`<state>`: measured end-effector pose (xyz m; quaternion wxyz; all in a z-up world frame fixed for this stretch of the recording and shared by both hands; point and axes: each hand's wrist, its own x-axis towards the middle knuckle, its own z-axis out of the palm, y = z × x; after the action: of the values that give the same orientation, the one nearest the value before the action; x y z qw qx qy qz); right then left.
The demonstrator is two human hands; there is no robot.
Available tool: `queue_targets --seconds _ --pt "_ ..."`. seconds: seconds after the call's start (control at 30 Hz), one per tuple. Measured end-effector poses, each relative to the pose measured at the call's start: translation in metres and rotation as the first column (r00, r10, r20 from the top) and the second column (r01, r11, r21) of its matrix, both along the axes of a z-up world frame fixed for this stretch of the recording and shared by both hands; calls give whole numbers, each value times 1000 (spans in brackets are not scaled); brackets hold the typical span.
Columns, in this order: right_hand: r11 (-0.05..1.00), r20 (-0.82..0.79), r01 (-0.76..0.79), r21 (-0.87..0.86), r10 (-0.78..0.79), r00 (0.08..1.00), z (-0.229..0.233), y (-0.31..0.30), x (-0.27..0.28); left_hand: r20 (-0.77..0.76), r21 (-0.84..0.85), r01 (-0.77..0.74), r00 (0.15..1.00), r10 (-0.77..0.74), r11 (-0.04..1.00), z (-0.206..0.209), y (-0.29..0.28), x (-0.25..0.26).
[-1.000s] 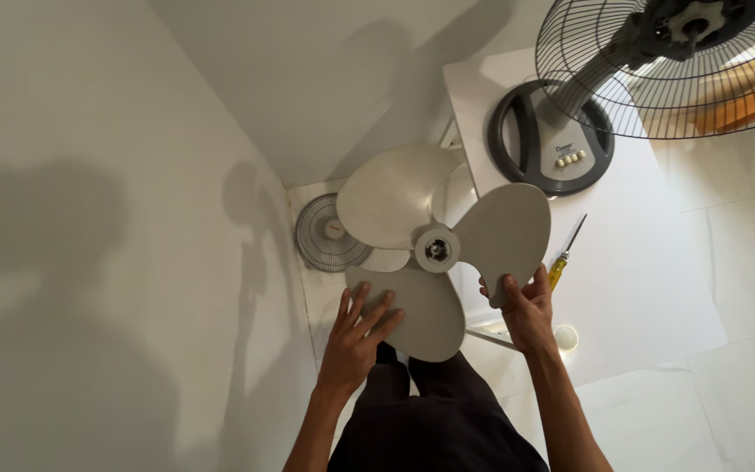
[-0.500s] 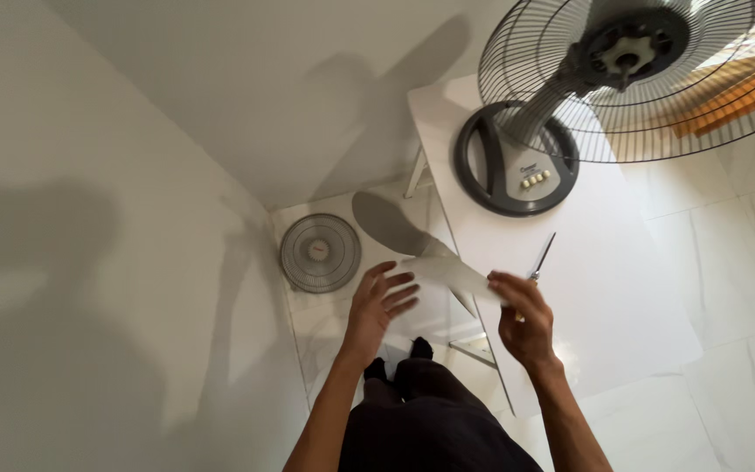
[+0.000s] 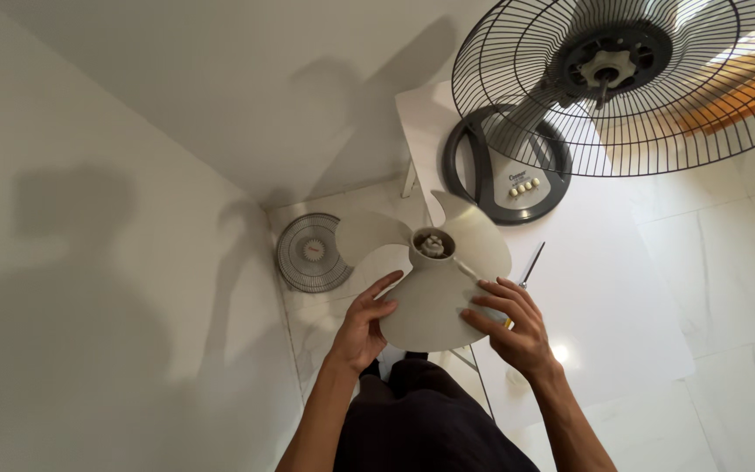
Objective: The person removes the front grille, fan blade, and hub cap from a standing electric fan. They place the removed components on a white table next to a screwdriver. The person then reattaches the fan blade and hub cap to the fan motor.
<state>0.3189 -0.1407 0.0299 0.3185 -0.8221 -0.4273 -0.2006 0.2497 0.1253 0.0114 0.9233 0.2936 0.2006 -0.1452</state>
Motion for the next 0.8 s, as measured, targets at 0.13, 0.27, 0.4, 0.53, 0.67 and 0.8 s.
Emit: queue_targets --seconds 0.13,0.27,0.4,0.53,0.67,0.8 --pt "998 -110 -53 -44 48 993 8 -2 5 39 65 24 999 -27 998 -18 -5 2" --pt "994 -335 -35 104 68 940 16 -7 9 120 138 75 988 -92 988 -39 7 1" --pt "980 -271 109 169 -60 961 18 -6 13 126 232 170 971 -203 958 -52 26 0" --pt "974 -253 147 175 -100 962 21 3 14 187 276 216 944 -273 937 -56 40 3" --pt "972 -183 224 77 -207 961 22 19 5 170 308 261 931 -323 915 -53 55 9" --pt "964 -91 265 -5 -264 960 17 35 -5 155 334 342 899 -409 878 -50 75 16"
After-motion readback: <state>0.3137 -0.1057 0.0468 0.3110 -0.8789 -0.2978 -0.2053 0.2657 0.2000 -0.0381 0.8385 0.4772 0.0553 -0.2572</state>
